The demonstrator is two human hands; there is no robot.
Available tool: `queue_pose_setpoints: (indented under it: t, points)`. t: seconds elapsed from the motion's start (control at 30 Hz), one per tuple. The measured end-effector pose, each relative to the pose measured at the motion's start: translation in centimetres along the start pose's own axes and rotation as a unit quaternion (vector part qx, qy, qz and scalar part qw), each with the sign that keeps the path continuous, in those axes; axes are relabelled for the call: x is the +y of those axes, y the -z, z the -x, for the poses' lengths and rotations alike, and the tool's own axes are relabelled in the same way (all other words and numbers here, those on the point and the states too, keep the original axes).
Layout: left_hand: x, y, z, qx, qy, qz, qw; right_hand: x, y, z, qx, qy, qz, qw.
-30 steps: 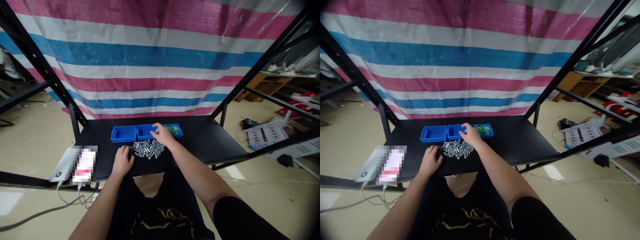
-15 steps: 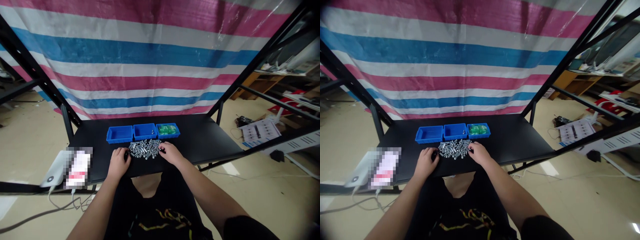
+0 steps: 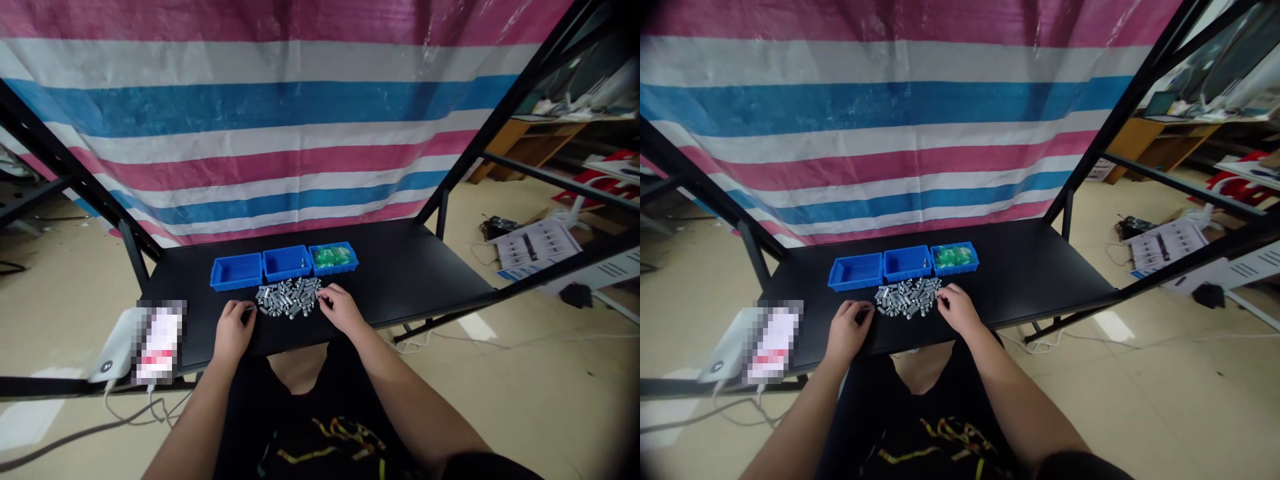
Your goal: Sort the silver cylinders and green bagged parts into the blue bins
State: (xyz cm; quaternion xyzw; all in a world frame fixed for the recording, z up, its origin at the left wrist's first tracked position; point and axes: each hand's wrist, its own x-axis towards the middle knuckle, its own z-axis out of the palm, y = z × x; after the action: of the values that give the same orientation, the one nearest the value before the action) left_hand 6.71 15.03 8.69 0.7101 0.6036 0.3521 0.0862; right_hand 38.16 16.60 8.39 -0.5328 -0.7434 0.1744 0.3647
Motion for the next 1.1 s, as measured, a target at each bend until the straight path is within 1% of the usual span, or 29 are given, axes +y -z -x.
queue_pose_setpoints:
  t: [0.1,0.3,0.5,0.63,0.7,0.77,0.83,0.9,0.97,1.0,1.03,1.1]
  points:
    - [-0.1,-0.1,-0.2,0.007,0.014,0.004,1.000,0.1,-0.2,0.1,0.004,0.002,0.010,1.000]
    - [0.4,-0.2,-0.6,0.004,0.008,-0.025,1.000,0.4,-0.4,0.3,0.012,0.025,0.008,1.000]
    - [0.9,-0.6,-0.9,0.043,0.026,-0.039,0.998,0.8,-0.6,0.3,0.022,0.038,0.017,0.999]
    - [1.4,-0.9,-1.2,0.067,0.048,-0.009,0.997,0.9,-0.7,0.3,0.039,0.031,0.030,0.998]
    - [1.8,-0.7,-1.3,0.072,0.051,0.007,0.996,0.9,-0.7,0.3,0.044,0.028,0.035,0.998]
    - [2.4,-0.2,-1.5,0.081,0.039,0.012,0.996,1.0,-0.8,0.4,0.045,0.027,0.041,0.998]
    - [2.9,0.6,-2.2,0.099,0.019,0.006,0.995,0.9,-0.8,0.4,0.047,0.026,0.048,0.997]
    - [3.2,1.5,-3.4,0.126,0.009,-0.015,0.992,0.9,-0.8,0.4,0.048,0.023,0.056,0.997]
    - [3.0,2.2,-5.2,0.147,0.022,-0.053,0.988,0.8,-0.8,0.4,0.049,0.022,0.065,0.996]
    - [2.7,2.4,-6.1,0.146,0.038,-0.078,0.985,0.8,-0.8,0.4,0.050,0.021,0.070,0.996]
    - [2.4,2.5,-7.0,0.130,0.058,-0.105,0.984,0.8,-0.8,0.4,0.049,0.021,0.075,0.996]
    - [1.6,2.4,-8.2,0.078,0.104,-0.156,0.979,0.8,-0.8,0.4,0.047,0.021,0.083,0.995]
